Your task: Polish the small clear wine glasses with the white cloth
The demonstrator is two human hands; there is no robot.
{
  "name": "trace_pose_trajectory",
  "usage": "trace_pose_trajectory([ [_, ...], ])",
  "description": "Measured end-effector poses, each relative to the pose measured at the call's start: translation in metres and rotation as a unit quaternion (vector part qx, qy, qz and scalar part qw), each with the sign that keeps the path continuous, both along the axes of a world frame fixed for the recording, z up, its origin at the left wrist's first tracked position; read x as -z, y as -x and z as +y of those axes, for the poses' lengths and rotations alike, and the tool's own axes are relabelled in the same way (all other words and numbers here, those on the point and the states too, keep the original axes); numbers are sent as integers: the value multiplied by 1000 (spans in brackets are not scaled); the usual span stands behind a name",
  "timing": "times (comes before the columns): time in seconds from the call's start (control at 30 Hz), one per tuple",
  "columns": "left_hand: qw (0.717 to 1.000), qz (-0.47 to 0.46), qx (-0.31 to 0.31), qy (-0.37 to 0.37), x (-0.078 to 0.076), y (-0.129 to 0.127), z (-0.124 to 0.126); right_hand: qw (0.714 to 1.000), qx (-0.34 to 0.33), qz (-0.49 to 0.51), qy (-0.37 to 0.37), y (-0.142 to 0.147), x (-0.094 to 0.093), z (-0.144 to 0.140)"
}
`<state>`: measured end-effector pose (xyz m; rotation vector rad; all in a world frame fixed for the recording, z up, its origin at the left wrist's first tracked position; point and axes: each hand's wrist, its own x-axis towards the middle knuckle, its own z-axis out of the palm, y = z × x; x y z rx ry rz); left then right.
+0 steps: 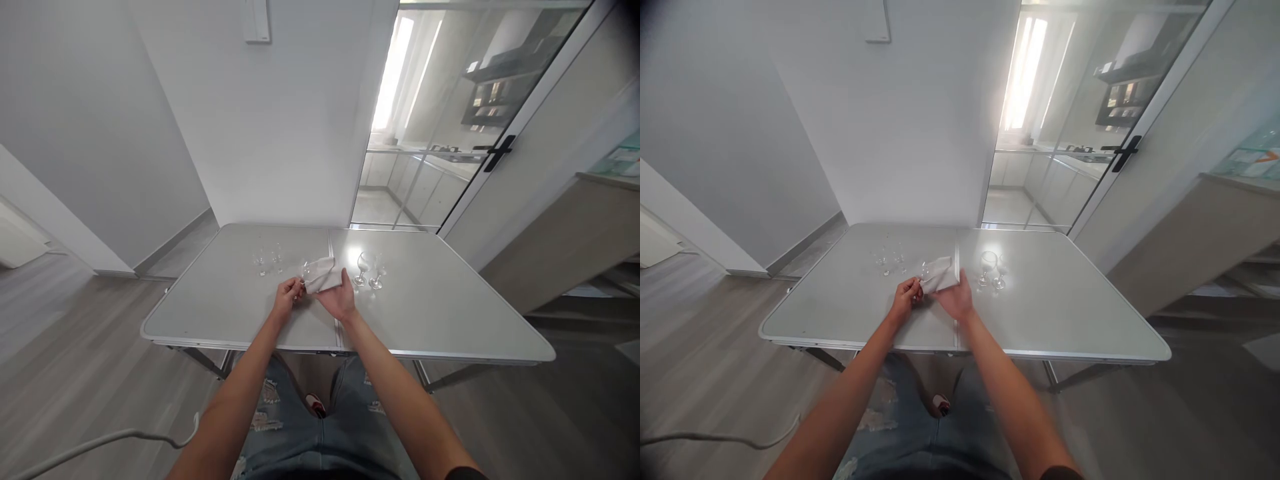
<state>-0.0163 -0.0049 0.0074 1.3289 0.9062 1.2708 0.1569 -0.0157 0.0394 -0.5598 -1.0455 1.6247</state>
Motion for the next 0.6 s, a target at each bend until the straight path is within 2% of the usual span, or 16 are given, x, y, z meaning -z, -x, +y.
trace_pose_trajectory([
  [0.1,1000,5,29,7,1,-1,0,999,34,-22,-13,9,9,8],
  [0.17,999,28,23,-15,1,-3,-2,998,42,-32,-17,14,16,15],
  [0.27,993,84,-41,-74,-3,-6,-6,1000,7,-13,3,17,25,21],
  [0.43,959,202,-117,-160,-5,-9,-16,996,-68,43,36,17,39,23],
  [0.53,933,271,-141,-191,-1,-11,-17,993,-62,98,24,18,41,23],
  [0.6,925,291,-149,-191,1,-12,-16,991,-47,127,19,17,38,22],
])
